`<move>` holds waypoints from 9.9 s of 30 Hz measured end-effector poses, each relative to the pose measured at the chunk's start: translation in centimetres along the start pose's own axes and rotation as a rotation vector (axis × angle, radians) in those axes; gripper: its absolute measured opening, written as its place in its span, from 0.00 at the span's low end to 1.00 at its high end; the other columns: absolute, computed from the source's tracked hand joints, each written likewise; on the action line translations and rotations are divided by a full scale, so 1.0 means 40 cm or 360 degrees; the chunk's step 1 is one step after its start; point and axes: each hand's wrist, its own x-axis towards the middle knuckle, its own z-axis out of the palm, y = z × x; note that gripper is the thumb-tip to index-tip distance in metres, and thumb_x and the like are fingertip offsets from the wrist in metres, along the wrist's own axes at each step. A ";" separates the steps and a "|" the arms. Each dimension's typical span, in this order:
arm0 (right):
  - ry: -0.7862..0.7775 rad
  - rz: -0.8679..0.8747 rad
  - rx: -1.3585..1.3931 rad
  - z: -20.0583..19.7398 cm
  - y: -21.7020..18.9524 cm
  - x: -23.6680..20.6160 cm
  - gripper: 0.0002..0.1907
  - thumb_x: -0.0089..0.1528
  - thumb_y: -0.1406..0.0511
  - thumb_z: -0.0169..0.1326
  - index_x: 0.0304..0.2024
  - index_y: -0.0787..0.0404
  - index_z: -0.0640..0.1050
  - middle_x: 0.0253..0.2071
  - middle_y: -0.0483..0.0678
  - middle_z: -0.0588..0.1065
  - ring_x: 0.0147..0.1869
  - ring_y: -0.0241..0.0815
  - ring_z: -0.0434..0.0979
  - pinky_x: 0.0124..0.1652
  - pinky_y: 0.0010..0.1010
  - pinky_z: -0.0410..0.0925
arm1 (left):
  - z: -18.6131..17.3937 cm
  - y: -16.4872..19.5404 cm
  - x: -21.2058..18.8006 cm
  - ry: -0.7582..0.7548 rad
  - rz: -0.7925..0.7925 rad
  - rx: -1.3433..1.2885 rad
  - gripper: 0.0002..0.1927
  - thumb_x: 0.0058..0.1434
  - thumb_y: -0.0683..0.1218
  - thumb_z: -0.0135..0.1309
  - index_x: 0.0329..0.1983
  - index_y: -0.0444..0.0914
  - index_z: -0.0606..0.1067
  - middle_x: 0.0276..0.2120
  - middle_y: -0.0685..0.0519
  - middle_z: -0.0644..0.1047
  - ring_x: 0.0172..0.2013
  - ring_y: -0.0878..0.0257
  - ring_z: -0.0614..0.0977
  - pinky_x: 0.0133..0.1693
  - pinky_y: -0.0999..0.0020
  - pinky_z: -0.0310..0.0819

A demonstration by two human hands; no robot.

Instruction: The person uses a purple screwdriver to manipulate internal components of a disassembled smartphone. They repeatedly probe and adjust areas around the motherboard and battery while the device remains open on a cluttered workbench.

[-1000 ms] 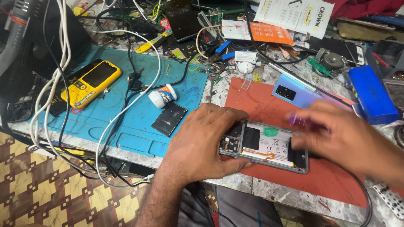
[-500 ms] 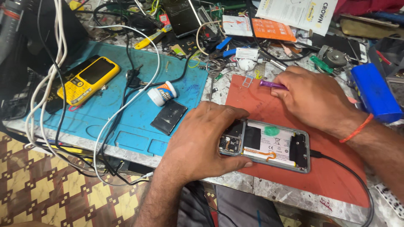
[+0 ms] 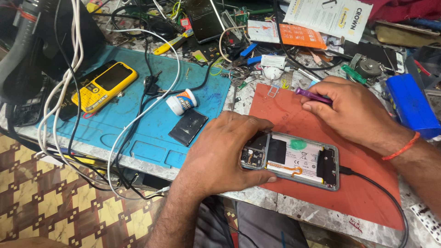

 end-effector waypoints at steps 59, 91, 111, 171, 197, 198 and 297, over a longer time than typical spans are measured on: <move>0.0529 0.0092 0.1142 0.000 0.049 -0.257 0.12 0.70 0.74 0.55 0.55 0.67 0.71 0.46 0.51 0.74 0.52 0.42 0.81 0.57 0.30 0.75 | 0.002 0.001 0.001 -0.0023 -0.0025 0.0008 0.41 0.39 0.58 0.74 0.56 0.40 0.74 0.50 0.51 0.80 0.53 0.48 0.77 0.55 0.52 0.69; 0.0608 0.0073 0.0833 -0.002 -0.017 -0.260 0.37 0.66 0.80 0.50 0.71 0.60 0.48 0.45 0.58 0.73 0.51 0.52 0.83 0.42 0.33 0.76 | 0.003 0.001 0.001 -0.0007 -0.0033 -0.0006 0.45 0.40 0.62 0.73 0.59 0.39 0.73 0.53 0.51 0.79 0.55 0.49 0.76 0.57 0.52 0.68; 0.0601 -0.0037 0.0999 -0.003 -0.018 -0.258 0.39 0.67 0.81 0.50 0.74 0.59 0.48 0.48 0.59 0.73 0.51 0.50 0.83 0.54 0.35 0.78 | 0.158 0.125 0.018 0.0241 0.0204 0.0323 0.42 0.59 0.74 0.52 0.61 0.38 0.76 0.62 0.41 0.72 0.67 0.43 0.69 0.69 0.44 0.59; 0.0624 -0.0149 0.0903 -0.002 -0.017 -0.252 0.38 0.68 0.80 0.49 0.73 0.62 0.46 0.47 0.60 0.72 0.51 0.50 0.83 0.52 0.34 0.79 | 0.170 0.121 0.012 0.0149 0.0168 0.0149 0.31 0.54 0.64 0.64 0.52 0.40 0.77 0.57 0.46 0.74 0.63 0.46 0.72 0.66 0.47 0.64; 0.0591 0.0173 0.1022 -0.028 -0.027 -0.280 0.04 0.69 0.73 0.48 0.46 0.70 0.72 0.44 0.54 0.81 0.48 0.39 0.84 0.50 0.24 0.75 | 0.201 0.144 0.098 0.0328 -0.0244 -0.0250 0.06 0.55 0.47 0.64 0.35 0.44 0.82 0.40 0.57 0.81 0.47 0.54 0.80 0.49 0.55 0.73; 0.0597 0.0182 0.1018 -0.027 -0.027 -0.281 0.04 0.69 0.73 0.47 0.45 0.70 0.72 0.44 0.55 0.80 0.48 0.39 0.83 0.50 0.24 0.75 | 0.202 0.144 0.098 0.0327 -0.0247 -0.0249 0.05 0.55 0.47 0.64 0.35 0.44 0.82 0.40 0.57 0.81 0.47 0.54 0.80 0.49 0.55 0.73; 0.0487 0.0162 0.0180 -0.054 -0.088 -0.214 0.38 0.63 0.65 0.63 0.66 0.65 0.54 0.42 0.59 0.80 0.36 0.44 0.83 0.33 0.32 0.73 | 0.188 0.169 -0.092 0.0200 0.0441 -0.0042 0.09 0.69 0.50 0.63 0.40 0.40 0.80 0.45 0.54 0.79 0.47 0.60 0.79 0.50 0.64 0.72</move>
